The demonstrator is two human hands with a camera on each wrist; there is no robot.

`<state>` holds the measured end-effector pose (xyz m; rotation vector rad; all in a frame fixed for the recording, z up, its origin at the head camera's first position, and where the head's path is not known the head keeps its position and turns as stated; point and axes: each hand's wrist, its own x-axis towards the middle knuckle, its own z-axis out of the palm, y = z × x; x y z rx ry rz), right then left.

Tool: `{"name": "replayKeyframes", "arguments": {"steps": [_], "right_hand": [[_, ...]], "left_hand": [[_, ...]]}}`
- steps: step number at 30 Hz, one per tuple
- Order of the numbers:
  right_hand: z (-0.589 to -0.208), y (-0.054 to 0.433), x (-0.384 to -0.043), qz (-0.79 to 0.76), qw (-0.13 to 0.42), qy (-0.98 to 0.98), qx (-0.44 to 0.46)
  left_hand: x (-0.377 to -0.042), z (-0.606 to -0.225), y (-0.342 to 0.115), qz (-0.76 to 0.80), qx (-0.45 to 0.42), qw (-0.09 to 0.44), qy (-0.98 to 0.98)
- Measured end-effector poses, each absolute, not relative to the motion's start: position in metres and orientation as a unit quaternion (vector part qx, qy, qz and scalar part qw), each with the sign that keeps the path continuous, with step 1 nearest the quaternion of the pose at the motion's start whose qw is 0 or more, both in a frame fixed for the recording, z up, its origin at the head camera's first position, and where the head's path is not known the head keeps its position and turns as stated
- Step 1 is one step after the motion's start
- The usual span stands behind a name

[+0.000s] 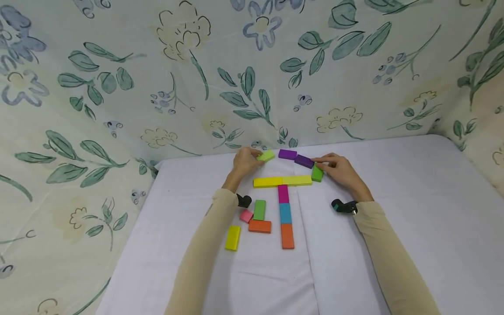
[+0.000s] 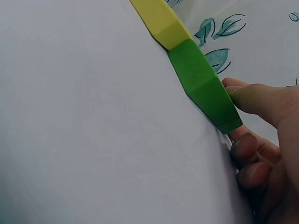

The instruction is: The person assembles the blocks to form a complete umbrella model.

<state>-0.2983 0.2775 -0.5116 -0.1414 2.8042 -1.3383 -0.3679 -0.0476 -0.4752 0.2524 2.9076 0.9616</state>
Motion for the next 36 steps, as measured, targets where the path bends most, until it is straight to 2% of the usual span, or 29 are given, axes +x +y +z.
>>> {"name": "replayKeyframes", "arguments": {"steps": [5,14,36], "right_hand": [[-0.513,0.278,-0.299,-0.430,0.014,0.902,-0.044],[-0.511,0.277,-0.299,-0.432,0.015,0.901,-0.045],[-0.513,0.277,-0.298,-0.439,0.008,0.897,-0.052]], "left_hand": [[-0.367,-0.472,-0.050,0.296,0.086,0.044,0.950],[-0.370,-0.471,-0.043,0.287,0.091,0.025,0.953],[-0.369,-0.471,-0.035,0.279,0.102,0.019,0.955]]}}
